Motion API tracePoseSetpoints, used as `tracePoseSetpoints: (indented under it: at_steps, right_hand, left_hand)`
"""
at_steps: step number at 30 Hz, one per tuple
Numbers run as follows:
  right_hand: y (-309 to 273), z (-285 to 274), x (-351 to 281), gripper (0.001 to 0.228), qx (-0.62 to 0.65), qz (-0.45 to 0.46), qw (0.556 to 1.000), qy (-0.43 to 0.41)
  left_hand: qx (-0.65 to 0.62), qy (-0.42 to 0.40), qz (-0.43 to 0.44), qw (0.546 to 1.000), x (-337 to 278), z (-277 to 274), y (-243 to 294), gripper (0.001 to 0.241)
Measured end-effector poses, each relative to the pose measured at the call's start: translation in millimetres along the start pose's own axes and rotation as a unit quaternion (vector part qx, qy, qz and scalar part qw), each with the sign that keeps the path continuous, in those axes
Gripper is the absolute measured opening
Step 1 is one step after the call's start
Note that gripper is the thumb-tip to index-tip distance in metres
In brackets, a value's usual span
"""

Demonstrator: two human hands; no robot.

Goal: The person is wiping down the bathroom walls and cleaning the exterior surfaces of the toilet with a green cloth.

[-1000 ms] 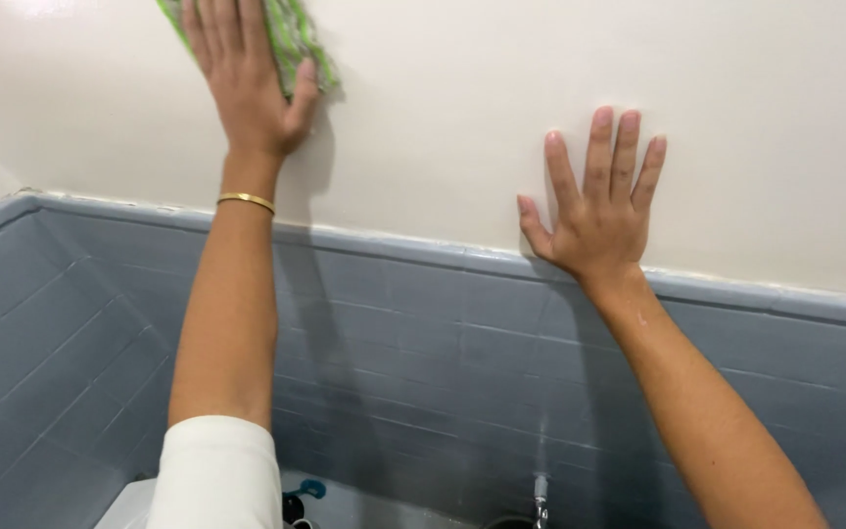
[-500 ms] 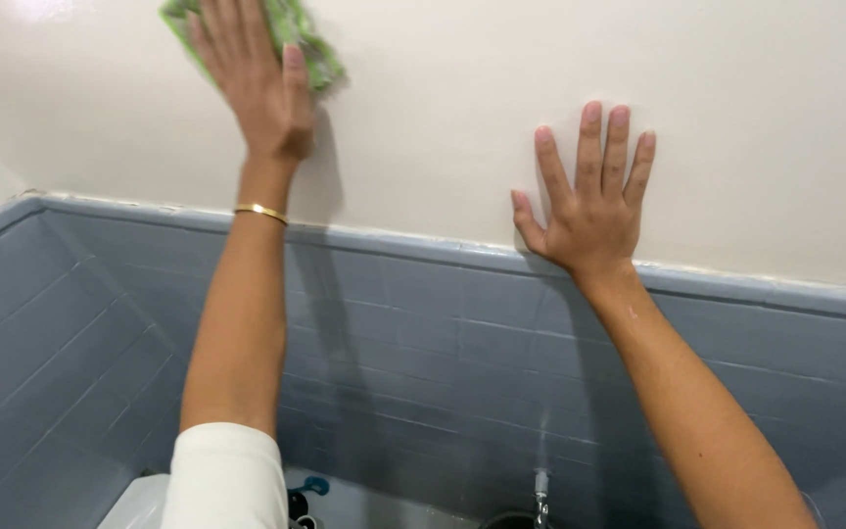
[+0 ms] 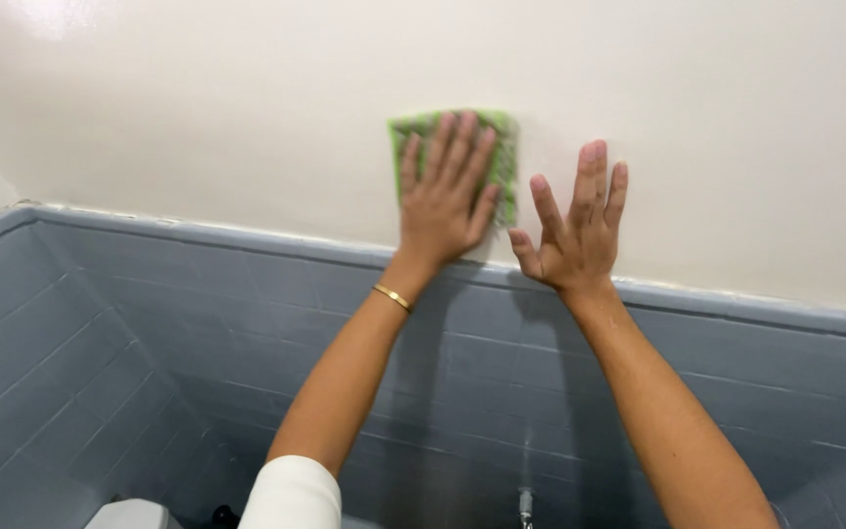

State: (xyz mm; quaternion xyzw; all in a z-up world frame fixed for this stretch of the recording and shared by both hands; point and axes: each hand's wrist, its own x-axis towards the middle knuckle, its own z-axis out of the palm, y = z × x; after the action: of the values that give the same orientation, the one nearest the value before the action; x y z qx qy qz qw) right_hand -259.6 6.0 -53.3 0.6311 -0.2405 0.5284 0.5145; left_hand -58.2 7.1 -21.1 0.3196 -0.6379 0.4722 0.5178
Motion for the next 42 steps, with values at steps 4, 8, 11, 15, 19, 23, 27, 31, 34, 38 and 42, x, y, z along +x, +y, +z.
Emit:
tracePoseSetpoints:
  at_steps: [4, 8, 11, 15, 19, 23, 27, 31, 34, 38, 42]
  right_hand:
    - [-2, -4, 7, 0.070, -0.014, -0.003, 1.000, 0.011]
    - [-6, -11, 15, 0.069, -0.028, 0.009, 1.000, 0.007]
    - [0, -5, 5, 0.069, -0.034, 0.012, 0.999, 0.002]
    - [1, -6, 2, 0.066, -0.029, 0.018, 0.999, 0.000]
    - [-5, -16, -3, 0.067, -0.010, 0.050, 0.998, -0.043]
    - [-11, -23, 0, 0.066, 0.006, 0.077, 0.995, -0.070]
    - [-13, -25, 2, 0.065, 0.006, 0.077, 0.995, -0.066]
    - [-14, -27, 5, 0.065, 0.020, 0.087, 0.994, -0.068]
    - [-6, -29, 18, 0.066, 0.040, 0.114, 0.990, -0.071]
    - [17, -31, 61, 0.063, 0.031, 0.116, 0.992, -0.040]
    - [31, -22, 120, 0.060, 0.001, 0.100, 0.993, -0.067]
  left_hand:
    - [-0.050, -0.022, 0.052, 0.997, 3, -5, 41, 0.057]
    - [-0.076, 0.016, 0.090, 0.993, 21, -11, 47, 0.056]
    - [-0.088, 0.034, 0.091, 0.991, 33, -8, 45, 0.056]
    - [-0.060, 0.046, 0.083, 0.994, 54, 4, 39, 0.057]
    - [-0.013, -0.055, 0.038, 0.998, 80, -10, 43, 0.054]
    - [0.016, -0.147, 0.001, 0.989, 107, -23, 43, 0.058]
    - [0.028, -0.140, -0.015, 0.990, 143, -26, 47, 0.056]
    - [0.051, -0.114, -0.006, 0.992, 166, -30, 45, 0.055]
    - [0.038, -0.108, 0.001, 0.993, 172, -28, 43, 0.055]
    - [0.006, -0.092, -0.012, 0.996, 165, -19, 39, 0.065]
    - [-0.198, 0.082, -0.100, 0.972, 148, 7, 26, 0.059]
